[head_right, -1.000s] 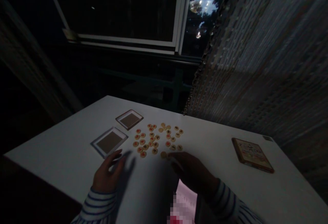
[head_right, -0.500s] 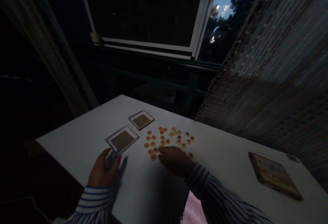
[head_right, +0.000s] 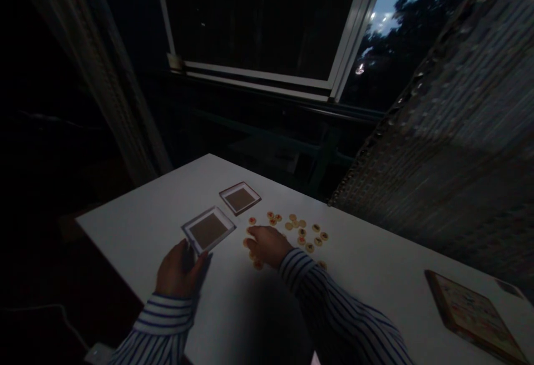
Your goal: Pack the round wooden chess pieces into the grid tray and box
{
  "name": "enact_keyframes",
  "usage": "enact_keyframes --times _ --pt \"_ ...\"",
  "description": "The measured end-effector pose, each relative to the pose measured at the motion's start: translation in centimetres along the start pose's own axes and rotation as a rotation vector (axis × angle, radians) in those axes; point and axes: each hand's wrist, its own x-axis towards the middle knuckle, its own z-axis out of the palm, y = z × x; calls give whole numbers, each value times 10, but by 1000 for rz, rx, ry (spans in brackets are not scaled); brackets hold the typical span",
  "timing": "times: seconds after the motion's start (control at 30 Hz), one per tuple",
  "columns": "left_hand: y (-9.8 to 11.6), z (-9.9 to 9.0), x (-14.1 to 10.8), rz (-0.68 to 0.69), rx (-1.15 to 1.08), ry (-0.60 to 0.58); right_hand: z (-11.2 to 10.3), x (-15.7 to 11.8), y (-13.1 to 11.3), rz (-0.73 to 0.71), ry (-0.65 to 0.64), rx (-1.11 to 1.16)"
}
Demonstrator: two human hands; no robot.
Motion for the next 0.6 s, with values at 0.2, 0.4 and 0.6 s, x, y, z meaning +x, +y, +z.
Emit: enact_keyframes --times 0.2,0.4,0.6 --pt "-8 6 -4 70 185 21 8 27 -3 10 -1 -33" --pt "-8 7 -6 42 208 16 18 53 -9 38 -1 -65" --pt "-2 -1 -2 77 227 -76 28 70 -12 81 -7 -99"
